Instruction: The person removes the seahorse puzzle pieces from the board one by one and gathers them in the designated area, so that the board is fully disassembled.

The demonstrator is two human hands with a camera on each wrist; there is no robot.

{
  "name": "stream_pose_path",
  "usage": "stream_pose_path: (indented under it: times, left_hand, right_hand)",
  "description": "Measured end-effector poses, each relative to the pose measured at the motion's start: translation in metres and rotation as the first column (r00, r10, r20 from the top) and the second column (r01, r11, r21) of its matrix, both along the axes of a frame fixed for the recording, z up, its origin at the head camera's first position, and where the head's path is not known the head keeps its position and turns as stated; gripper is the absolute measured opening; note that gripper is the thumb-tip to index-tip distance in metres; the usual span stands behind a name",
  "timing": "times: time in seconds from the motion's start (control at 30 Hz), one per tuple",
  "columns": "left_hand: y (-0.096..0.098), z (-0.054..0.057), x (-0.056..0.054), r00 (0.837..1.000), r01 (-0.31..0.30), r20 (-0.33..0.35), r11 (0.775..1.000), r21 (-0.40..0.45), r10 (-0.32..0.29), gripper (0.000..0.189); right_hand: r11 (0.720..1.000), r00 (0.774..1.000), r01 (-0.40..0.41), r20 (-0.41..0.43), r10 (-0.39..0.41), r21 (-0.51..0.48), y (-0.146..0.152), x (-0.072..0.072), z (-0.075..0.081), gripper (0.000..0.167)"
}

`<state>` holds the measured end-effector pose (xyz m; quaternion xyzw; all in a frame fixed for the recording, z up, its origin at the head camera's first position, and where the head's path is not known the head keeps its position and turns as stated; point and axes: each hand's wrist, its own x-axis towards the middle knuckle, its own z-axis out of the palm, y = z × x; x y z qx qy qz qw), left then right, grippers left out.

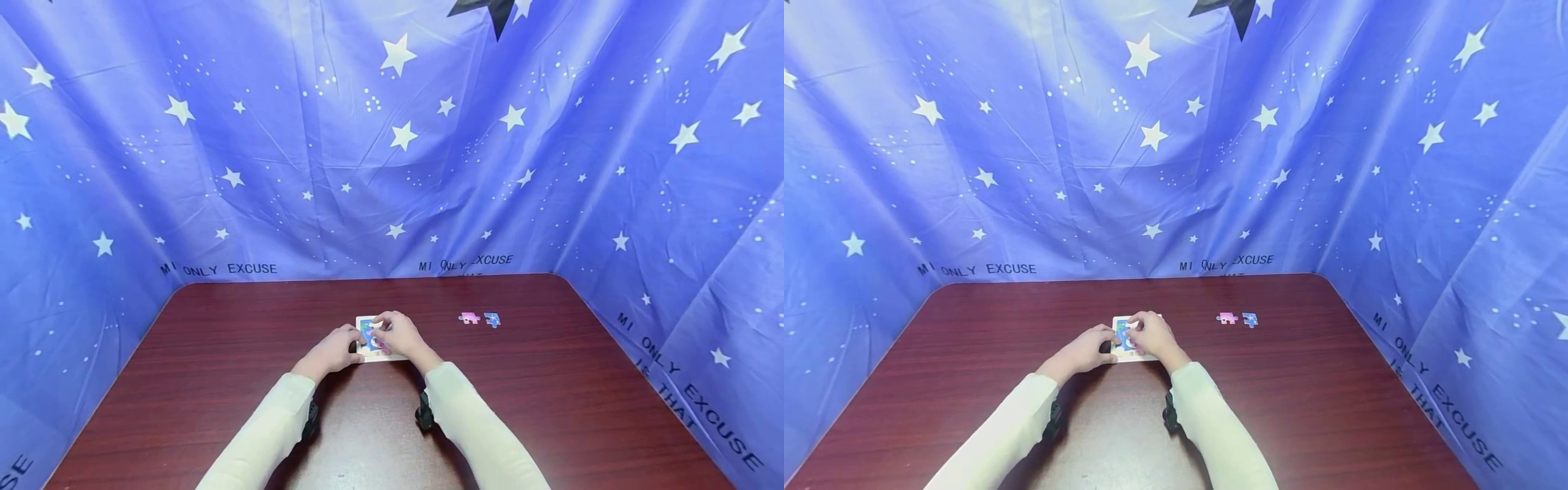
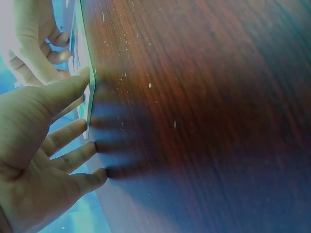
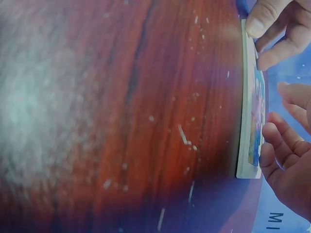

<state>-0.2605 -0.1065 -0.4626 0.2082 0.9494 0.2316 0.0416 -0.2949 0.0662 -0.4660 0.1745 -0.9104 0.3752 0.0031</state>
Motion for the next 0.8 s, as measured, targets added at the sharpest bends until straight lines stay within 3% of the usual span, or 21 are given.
stream_pose_path:
  times: [0.5, 0.8]
  left_hand:
    - [0.001, 0.001, -0.001, 1.000, 0.003, -0.007, 1.000, 0.010, -0.003, 0.027]
    - [0.001, 0.001, -0.001, 1.000, -0.002, -0.005, 1.000, -0.009, 0.002, 0.027]
  right_hand:
    - [0.993, 0.992, 0.090, 0.081, -0.096, 0.077, -0.006, -0.006, -0.010, 0.024]
    - [0.987, 0.990, 0.129, 0.049, -0.134, 0.095, -0.010, -0.005, -0.014, 0.023]
